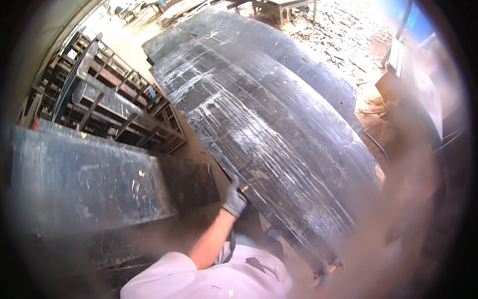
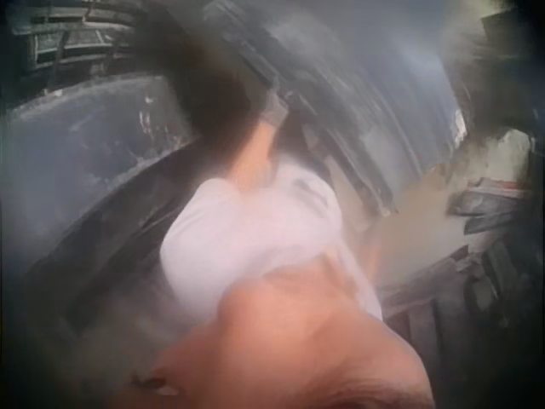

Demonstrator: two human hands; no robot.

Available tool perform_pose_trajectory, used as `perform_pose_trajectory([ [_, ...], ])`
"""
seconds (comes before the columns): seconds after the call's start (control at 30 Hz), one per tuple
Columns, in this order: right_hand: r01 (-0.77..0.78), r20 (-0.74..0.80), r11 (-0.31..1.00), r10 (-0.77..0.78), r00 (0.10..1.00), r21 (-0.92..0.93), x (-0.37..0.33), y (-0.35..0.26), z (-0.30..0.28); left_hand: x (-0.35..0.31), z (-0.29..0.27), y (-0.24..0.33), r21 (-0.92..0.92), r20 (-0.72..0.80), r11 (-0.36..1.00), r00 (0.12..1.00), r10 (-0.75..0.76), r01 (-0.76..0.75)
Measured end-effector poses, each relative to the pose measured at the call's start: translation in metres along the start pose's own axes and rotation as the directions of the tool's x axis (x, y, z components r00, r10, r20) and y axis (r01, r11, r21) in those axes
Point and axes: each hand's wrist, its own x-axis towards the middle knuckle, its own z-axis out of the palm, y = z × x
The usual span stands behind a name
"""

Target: The person uses a hammer to repeatedly strike and pry apart large dark wooden panels in a cluttered workshop. They lift and reposition the panels, then continue hammering to break them into smaller pieces.

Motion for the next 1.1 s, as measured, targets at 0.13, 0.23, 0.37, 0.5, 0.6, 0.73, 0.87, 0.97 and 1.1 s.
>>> perform_pose_trajectory([
  [0.13,0.006,0.096,0.944,0.027,0.995,-0.331,-0.057,-0.044,0.026,0.072,-0.015,0.11,0.253,-0.028,0.946,0.976,0.218,-0.204],
  [0.23,-0.196,0.073,0.97,0.187,0.98,0.146,-0.072,-0.048,0.02,0.063,-0.004,0.105,0.364,-0.102,0.906,0.958,0.268,-0.215],
  [0.37,-0.233,-0.003,0.967,0.234,0.972,0.1,-0.062,-0.04,0.017,0.035,-0.003,0.101,0.423,-0.031,0.882,0.969,0.244,-0.208],
  [0.5,-0.252,-0.012,0.963,0.254,0.967,0.099,-0.04,-0.021,0.016,0.023,0.005,0.106,0.455,0.091,0.881,0.991,0.096,-0.127],
  [0.6,-0.274,-0.005,0.956,0.276,0.961,0.107,-0.029,-0.018,0.01,0.023,0.005,0.097,0.51,0.058,0.86,0.998,-0.019,-0.013],
  [0.73,-0.328,-0.019,0.938,0.332,0.943,0.111,-0.025,-0.029,-0.008,0.039,-0.012,0.098,0.56,0.038,0.829,0.999,-0.033,0.006],
  [0.87,-0.159,-0.146,0.987,0.152,0.978,-0.036,-0.034,-0.004,-0.007,0.012,0.02,0.09,0.569,0.052,0.821,0.998,0.023,-0.048],
  [0.97,-0.293,-0.161,0.956,0.286,0.945,-0.021,-0.013,-0.005,-0.008,0.019,0.003,0.086,0.593,0.081,0.801,0.996,0.041,-0.081],
  [1.1,-0.357,-0.292,0.932,0.326,0.899,-0.057,-0.014,-0.025,0.019,0.023,-0.005,0.086,0.657,0.069,0.752,0.998,0.003,-0.048],
])
